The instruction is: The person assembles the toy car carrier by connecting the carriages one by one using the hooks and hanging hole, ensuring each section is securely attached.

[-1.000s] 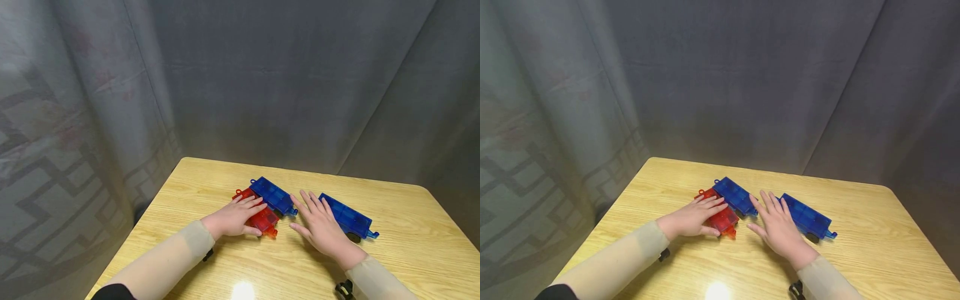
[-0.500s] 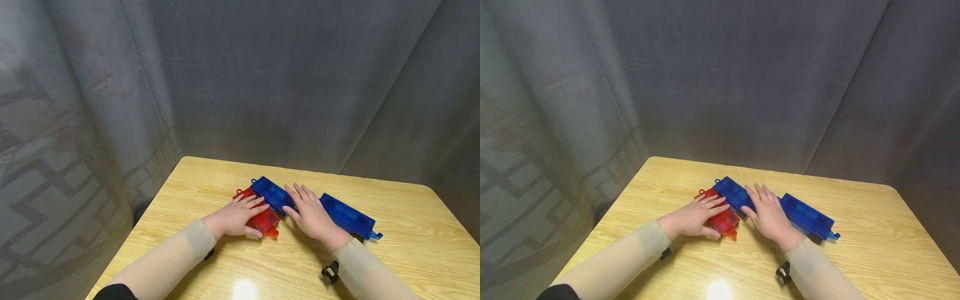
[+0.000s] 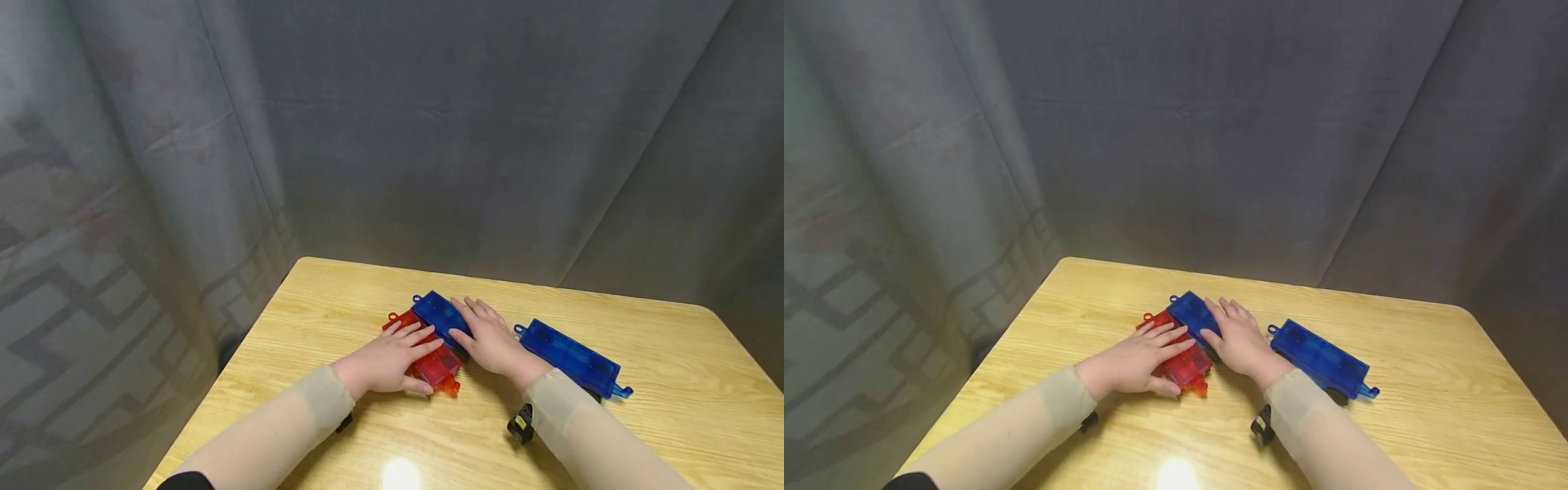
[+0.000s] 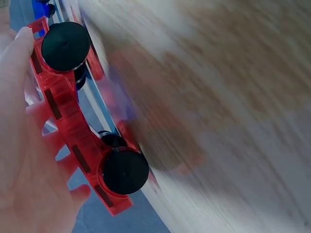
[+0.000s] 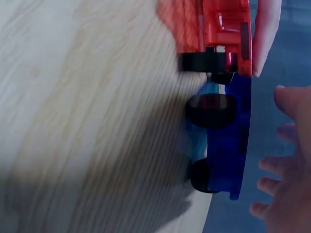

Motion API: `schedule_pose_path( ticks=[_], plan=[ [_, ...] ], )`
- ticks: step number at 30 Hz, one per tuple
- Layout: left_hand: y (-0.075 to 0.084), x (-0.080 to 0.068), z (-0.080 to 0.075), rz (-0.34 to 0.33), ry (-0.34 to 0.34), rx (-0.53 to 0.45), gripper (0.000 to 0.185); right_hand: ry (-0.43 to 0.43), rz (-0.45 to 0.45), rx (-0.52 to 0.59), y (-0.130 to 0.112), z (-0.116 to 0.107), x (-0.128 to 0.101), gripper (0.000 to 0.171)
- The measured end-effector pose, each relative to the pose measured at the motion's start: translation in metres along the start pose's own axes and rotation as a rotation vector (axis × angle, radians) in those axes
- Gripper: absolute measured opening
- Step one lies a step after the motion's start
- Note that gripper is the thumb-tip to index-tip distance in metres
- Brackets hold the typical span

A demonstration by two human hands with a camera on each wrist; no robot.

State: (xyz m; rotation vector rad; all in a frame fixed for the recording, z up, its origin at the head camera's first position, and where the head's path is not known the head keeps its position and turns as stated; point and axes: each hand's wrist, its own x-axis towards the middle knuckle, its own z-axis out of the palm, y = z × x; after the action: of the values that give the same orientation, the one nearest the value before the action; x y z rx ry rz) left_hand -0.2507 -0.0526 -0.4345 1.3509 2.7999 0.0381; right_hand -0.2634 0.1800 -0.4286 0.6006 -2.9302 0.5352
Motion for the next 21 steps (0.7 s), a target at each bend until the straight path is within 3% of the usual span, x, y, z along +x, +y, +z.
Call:
schedule_pose_path(
  ticks=[15, 21],
  plan=[
    [0.003, -0.002, 0.001, 0.012, 0.037, 0.014, 0.087, -0.065, -0.02, 0.062, -0.008, 0.005, 0.011, 0.071],
    [0.005, -0.003, -0.001, 0.01, 0.04, 0.02, 0.087, -0.093, 0.021, 0.069, -0.011, 0.001, 0.014, 0.078]
  ],
)
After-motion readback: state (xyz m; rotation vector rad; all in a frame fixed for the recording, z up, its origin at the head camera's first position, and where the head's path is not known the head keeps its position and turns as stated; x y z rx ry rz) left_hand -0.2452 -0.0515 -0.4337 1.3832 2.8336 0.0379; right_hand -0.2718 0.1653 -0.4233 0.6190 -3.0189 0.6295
